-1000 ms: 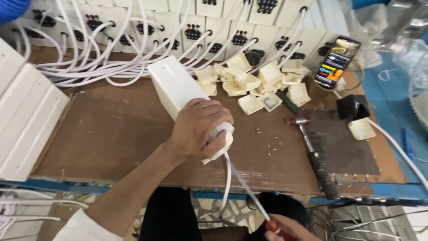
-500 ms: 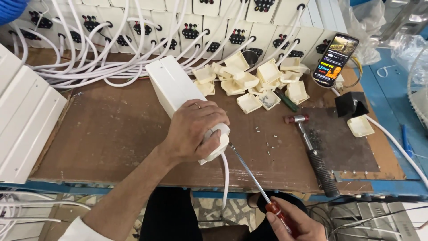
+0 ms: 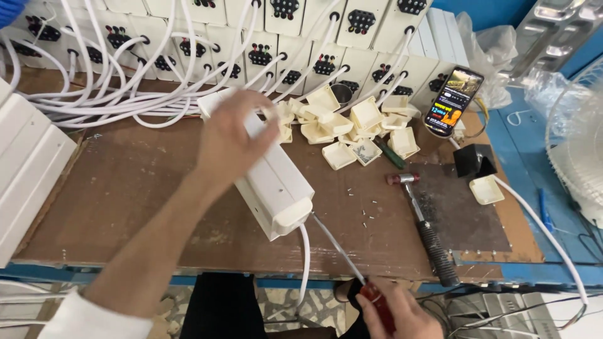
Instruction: Assembling and wiring a white rectangular electrical box at a manual workstation.
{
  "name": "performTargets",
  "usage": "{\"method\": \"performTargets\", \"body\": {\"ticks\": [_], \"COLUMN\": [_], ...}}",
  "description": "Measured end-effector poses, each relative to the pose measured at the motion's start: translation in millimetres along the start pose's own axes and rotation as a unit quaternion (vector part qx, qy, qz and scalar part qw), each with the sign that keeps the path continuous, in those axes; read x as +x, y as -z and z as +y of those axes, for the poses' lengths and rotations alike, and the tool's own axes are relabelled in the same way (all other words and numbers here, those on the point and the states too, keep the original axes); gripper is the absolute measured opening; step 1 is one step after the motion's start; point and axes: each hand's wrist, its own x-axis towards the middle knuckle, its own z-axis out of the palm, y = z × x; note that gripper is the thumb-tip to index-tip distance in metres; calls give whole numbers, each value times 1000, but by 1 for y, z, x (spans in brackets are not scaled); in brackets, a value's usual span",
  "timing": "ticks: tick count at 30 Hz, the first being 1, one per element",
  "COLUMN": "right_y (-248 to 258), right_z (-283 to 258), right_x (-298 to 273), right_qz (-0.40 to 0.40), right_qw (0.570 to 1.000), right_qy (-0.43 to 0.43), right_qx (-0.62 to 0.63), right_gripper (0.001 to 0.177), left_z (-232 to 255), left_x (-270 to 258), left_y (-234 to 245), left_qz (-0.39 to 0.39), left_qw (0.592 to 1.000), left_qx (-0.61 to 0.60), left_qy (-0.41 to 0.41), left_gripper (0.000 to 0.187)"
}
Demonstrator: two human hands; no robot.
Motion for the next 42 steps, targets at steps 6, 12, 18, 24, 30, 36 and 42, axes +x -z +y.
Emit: {"method": "performTargets", "body": {"ticks": [6, 12, 18, 24, 30, 36, 42], "right_y": [10, -78, -56, -15, -15, -53, 14], "right_z": [-1, 174, 95, 96, 43, 71, 5], "right_x": [4, 39, -16, 24, 1, -19, 7], "right_qz": [9, -235, 106, -253, -92, 113, -73], "right_qw": [999, 585, 979, 781, 901, 982, 984], "right_qy": [13, -604, 16, -339, -262, 133, -160], "right_qx": [36, 488, 173, 459, 332, -78, 35], "right_gripper": [47, 31, 26, 25, 41, 44, 49], "left_z": [-75, -81, -85, -78, -78, -94, -91], "left_x": [17, 8, 7, 11, 11, 4, 4], "left_y": [0, 1, -3, -3, 1, -1, 0], "left_qz": [-24, 31, 48, 32, 10, 27, 34], "left_qw": [926, 946, 949, 948, 945, 947, 952], "left_qx": [345, 302, 299, 295, 289, 304, 288], "left_qy": [151, 114, 85, 117, 153, 102, 93], "left_gripper": [66, 59, 60, 58, 62, 64, 59]}}
